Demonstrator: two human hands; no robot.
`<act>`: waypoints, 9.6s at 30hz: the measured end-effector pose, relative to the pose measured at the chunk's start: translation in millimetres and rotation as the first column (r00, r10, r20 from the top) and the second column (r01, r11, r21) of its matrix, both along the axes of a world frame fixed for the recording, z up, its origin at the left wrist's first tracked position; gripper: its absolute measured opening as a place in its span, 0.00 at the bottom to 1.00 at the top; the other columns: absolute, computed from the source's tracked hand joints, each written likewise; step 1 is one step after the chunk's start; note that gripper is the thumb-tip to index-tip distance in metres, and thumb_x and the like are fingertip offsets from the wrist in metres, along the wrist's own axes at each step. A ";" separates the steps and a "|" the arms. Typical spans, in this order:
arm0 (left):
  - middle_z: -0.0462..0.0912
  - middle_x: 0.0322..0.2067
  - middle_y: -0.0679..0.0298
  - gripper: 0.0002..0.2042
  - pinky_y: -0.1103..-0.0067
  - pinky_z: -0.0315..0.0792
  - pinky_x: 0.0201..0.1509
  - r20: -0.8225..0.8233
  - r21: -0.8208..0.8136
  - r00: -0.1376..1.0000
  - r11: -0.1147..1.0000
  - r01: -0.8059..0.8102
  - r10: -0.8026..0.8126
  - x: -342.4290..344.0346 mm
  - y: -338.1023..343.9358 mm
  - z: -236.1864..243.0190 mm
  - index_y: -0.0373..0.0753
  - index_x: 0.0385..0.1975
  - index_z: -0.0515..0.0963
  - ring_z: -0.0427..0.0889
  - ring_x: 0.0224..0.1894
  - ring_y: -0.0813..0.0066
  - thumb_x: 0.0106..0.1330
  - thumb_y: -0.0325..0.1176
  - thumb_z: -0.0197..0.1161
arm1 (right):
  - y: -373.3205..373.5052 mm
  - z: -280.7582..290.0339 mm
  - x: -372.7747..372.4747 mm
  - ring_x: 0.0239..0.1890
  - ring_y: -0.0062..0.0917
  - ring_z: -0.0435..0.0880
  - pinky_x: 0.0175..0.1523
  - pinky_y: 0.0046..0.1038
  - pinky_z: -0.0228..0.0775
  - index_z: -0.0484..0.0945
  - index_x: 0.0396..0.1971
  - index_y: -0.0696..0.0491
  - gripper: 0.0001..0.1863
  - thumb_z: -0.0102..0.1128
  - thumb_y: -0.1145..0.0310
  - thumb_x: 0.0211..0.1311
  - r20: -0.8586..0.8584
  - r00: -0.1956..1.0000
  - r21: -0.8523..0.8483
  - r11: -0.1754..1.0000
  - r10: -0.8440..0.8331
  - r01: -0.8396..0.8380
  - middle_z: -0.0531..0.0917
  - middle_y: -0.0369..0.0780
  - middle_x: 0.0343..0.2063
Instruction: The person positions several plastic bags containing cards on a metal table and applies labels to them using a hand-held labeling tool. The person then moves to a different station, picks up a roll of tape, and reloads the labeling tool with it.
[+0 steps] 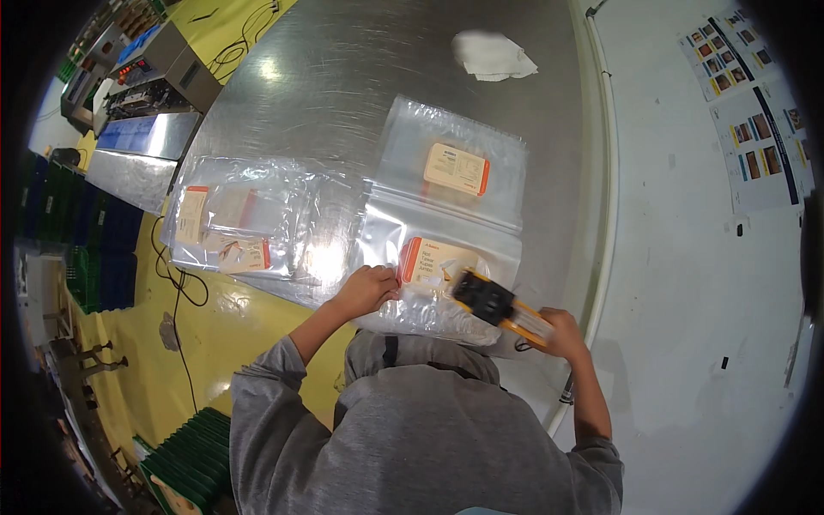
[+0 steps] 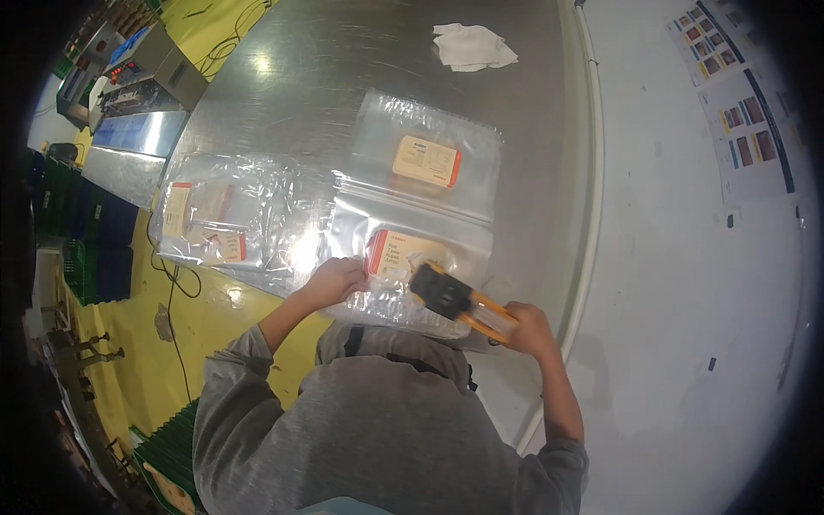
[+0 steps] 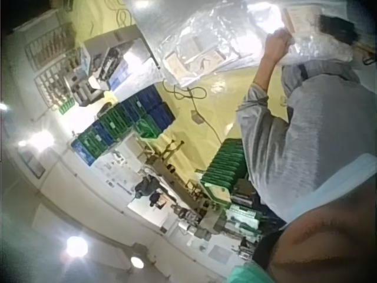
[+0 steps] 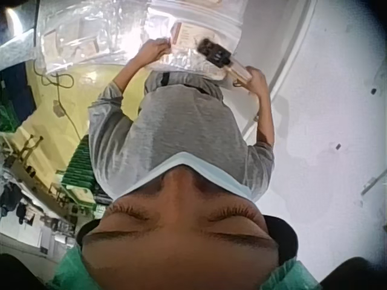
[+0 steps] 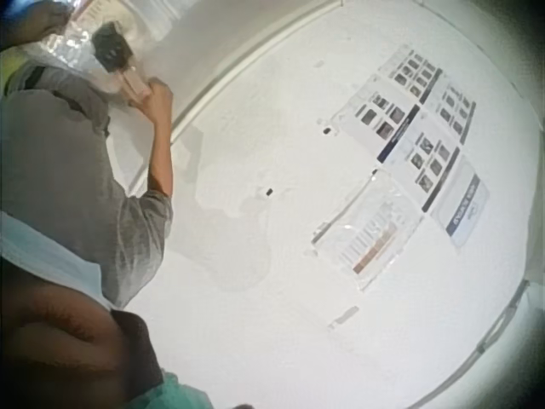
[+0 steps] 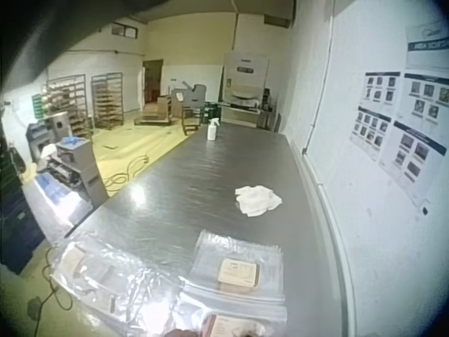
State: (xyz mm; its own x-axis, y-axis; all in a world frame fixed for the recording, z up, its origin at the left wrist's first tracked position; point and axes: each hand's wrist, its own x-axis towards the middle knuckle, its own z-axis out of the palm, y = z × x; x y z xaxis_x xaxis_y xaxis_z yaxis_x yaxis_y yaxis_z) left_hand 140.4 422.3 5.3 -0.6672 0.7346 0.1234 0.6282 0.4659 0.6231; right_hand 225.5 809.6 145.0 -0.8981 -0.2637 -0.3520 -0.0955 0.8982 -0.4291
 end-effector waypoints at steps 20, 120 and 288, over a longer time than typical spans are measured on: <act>0.74 0.30 0.63 0.07 0.69 0.69 0.36 0.071 0.084 0.997 0.996 0.003 -0.009 1.4 1.7 1.7 0.41 0.26 0.73 0.75 0.34 0.61 0.52 0.35 0.62 | -8.6 -7.6 2.8 0.27 0.38 0.76 0.32 0.30 0.69 0.75 0.28 0.54 0.18 0.67 0.62 0.34 -0.099 0.994 0.061 0.998 0.039 -0.033 0.75 0.41 0.21; 0.75 0.29 0.66 0.04 0.74 0.69 0.38 -0.063 -0.120 0.992 0.986 -0.116 0.109 -10.8 3.6 28.8 0.42 0.24 0.74 0.74 0.36 0.68 0.54 0.33 0.59 | 5.8 7.5 1.1 0.32 0.36 0.79 0.40 0.32 0.72 0.78 0.31 0.52 0.19 0.68 0.59 0.37 -0.004 0.994 -0.157 0.982 -0.105 0.103 0.80 0.42 0.29; 0.73 0.48 0.57 0.15 0.69 0.63 0.56 0.489 -0.070 0.870 0.997 -0.037 0.067 40.9 23.5 80.7 0.40 0.46 0.73 0.72 0.51 0.60 0.61 0.38 0.54 | -31.5 -28.2 -32.9 0.29 0.39 0.79 0.36 0.33 0.72 0.78 0.30 0.57 0.19 0.67 0.62 0.37 0.175 0.983 -0.034 0.998 0.057 -0.052 0.80 0.46 0.26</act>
State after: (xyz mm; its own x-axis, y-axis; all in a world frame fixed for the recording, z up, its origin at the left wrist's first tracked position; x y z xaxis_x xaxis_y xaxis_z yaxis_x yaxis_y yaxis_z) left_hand 181.4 445.8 86.1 -0.6683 0.6931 -0.2701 0.2225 0.5327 0.8165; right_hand 192.7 778.1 116.8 -0.8065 -0.3231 -0.4951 -0.0649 0.8807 -0.4691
